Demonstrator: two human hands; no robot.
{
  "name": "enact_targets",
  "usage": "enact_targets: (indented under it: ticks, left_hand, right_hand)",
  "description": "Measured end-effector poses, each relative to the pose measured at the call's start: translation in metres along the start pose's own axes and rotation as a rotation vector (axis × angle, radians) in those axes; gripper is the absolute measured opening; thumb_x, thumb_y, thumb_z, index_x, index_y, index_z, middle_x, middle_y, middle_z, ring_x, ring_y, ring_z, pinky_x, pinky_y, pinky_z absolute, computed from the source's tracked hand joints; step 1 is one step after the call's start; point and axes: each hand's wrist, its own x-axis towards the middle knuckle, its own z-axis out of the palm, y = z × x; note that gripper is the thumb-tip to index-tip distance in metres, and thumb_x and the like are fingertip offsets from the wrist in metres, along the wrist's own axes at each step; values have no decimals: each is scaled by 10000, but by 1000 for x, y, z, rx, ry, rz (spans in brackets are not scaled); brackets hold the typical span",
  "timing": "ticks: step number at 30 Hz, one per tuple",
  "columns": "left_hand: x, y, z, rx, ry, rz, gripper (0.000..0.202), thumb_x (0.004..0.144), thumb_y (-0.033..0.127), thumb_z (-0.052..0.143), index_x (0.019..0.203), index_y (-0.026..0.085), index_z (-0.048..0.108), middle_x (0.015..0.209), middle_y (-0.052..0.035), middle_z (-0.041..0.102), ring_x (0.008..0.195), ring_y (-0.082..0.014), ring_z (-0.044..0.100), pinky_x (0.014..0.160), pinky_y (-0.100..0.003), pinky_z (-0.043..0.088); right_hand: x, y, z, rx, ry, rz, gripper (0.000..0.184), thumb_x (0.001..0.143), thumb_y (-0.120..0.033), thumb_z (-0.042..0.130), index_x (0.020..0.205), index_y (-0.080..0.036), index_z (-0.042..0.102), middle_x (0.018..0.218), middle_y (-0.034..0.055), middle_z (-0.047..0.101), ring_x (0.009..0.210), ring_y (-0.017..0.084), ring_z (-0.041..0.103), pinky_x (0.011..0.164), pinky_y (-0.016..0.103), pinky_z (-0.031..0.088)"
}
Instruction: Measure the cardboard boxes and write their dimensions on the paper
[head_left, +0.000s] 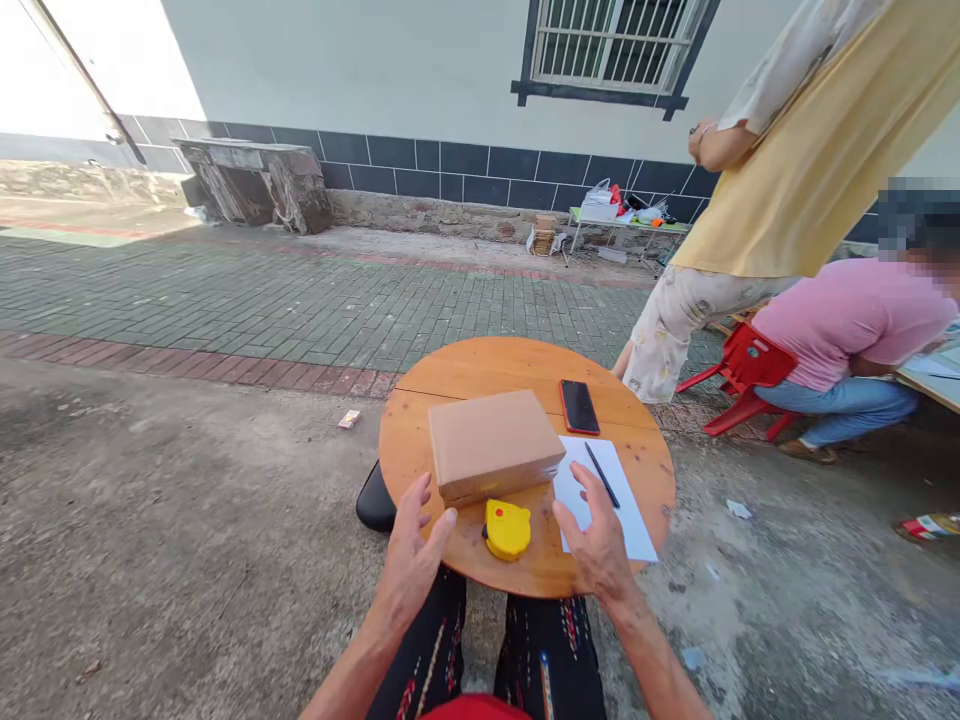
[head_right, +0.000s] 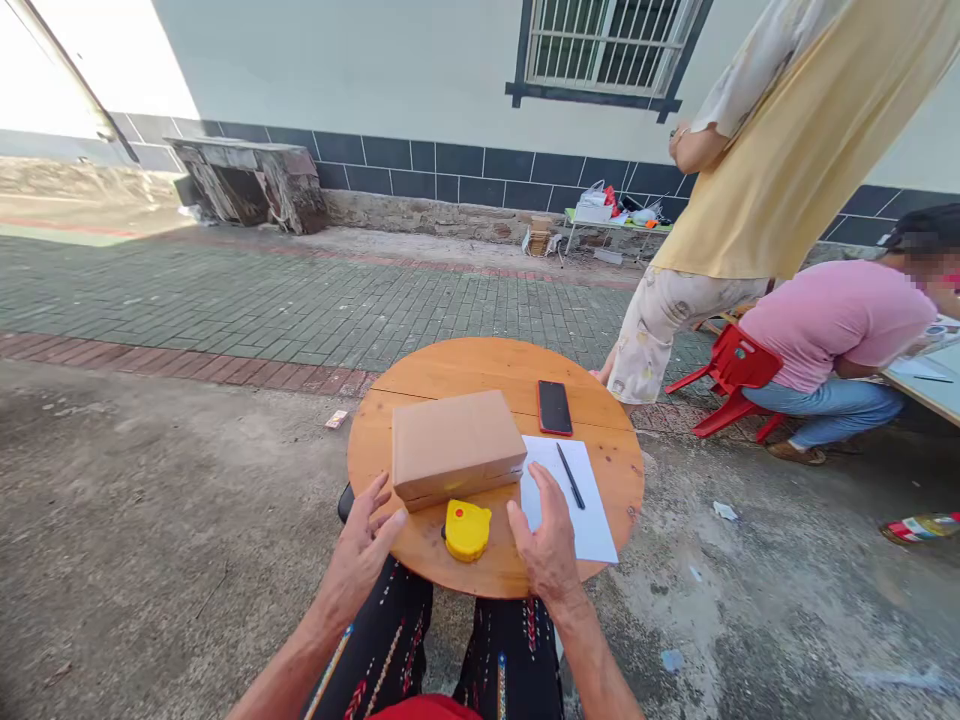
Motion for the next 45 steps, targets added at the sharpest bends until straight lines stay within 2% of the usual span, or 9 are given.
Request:
enact_targets:
  ticks: [5, 16, 22, 26, 31, 34, 38, 41, 45]
  left_hand:
    - [27, 14, 12, -79, -81, 13, 678, 913, 494, 530, 1489, 212, 311, 1451, -125, 480, 1323, -258, 471, 1095, -407, 377]
    - [114, 25, -7, -13, -81, 103, 533, 896, 450, 492, 1370, 205, 496, 1384, -75, 564, 1322, -249, 468, 1130, -390, 331]
    - [64, 0, -12, -66, 84, -86, 654, 873, 529, 554, 1418, 196, 416, 1439, -145, 497, 1345, -286, 455, 1122, -439, 355]
    - [13, -20, -10, -75, 189, -79, 600, 874, 530, 566, 1363, 199, 457, 1412, -139, 506, 1324, -278, 472, 1127, -437, 358]
    - [-22, -21, -14, 109, 177, 12, 540, 888, 502, 555, 1346, 230, 472, 1367, -103, 526, 1239, -285, 513, 1097, -493, 382]
    - [-37, -18, -14, 264, 168, 167, 485, 896, 433, 551, 1337, 243, 482, 1346, -90, 529, 1241, -290, 509, 1090, -495, 394]
    - [-57, -20, 7, 415, 14, 398, 407, 898, 283, 550, 1304, 271, 525, 1356, -94, 526, 1265, -280, 510, 1073, -476, 432]
    - [-63, -19, 45, 519, -225, 528, 389, 891, 211, 522, 1274, 258, 571, 1398, -117, 518, 1283, -293, 503, 1051, -500, 457]
    - [-56, -8, 109, 672, -532, 619, 503, 833, 163, 528, 1332, 224, 557, 1494, -119, 453, 1362, -319, 430, 1085, -542, 419]
  right_hand:
    - [35, 0, 10, 155, -112, 196, 616, 820, -386, 568, 1377, -151, 453, 1351, 160, 567, 1234, 298, 548, 988, 498, 481]
    - [44, -9, 29, 285, -178, 183, 674, 794, -363, 590, 1416, -165, 421, 1410, 153, 522, 1303, 290, 499, 1044, 484, 451]
    - [-11, -16, 15, 61, -516, 112, 791, 735, -323, 728, 1451, -218, 407, 1489, 124, 447, 1358, 318, 425, 1128, 529, 345]
    - [-21, -29, 45, -31, -494, -8, 645, 734, -166, 684, 1357, -204, 522, 1389, 114, 535, 1285, 284, 490, 1133, 478, 353]
    - [5, -45, 83, -6, -457, -136, 598, 778, -220, 698, 1352, -191, 533, 1457, 130, 479, 1323, 273, 464, 1116, 447, 381]
    - [9, -39, 67, -38, -338, -159, 406, 858, -247, 638, 1259, -188, 608, 1351, 117, 581, 1237, 247, 541, 1066, 401, 427]
    - [10, 7, 2, -373, -196, 80, 232, 949, -222, 472, 1042, -228, 685, 1059, 44, 706, 968, 178, 652, 889, 293, 486]
    - [19, 46, -40, -522, -138, 223, 255, 946, -224, 462, 1094, -185, 665, 1025, 83, 701, 922, 208, 657, 835, 320, 472]
    - [36, 71, -50, -626, -129, 307, 202, 897, -289, 569, 986, -144, 678, 989, 150, 681, 933, 276, 649, 803, 365, 447]
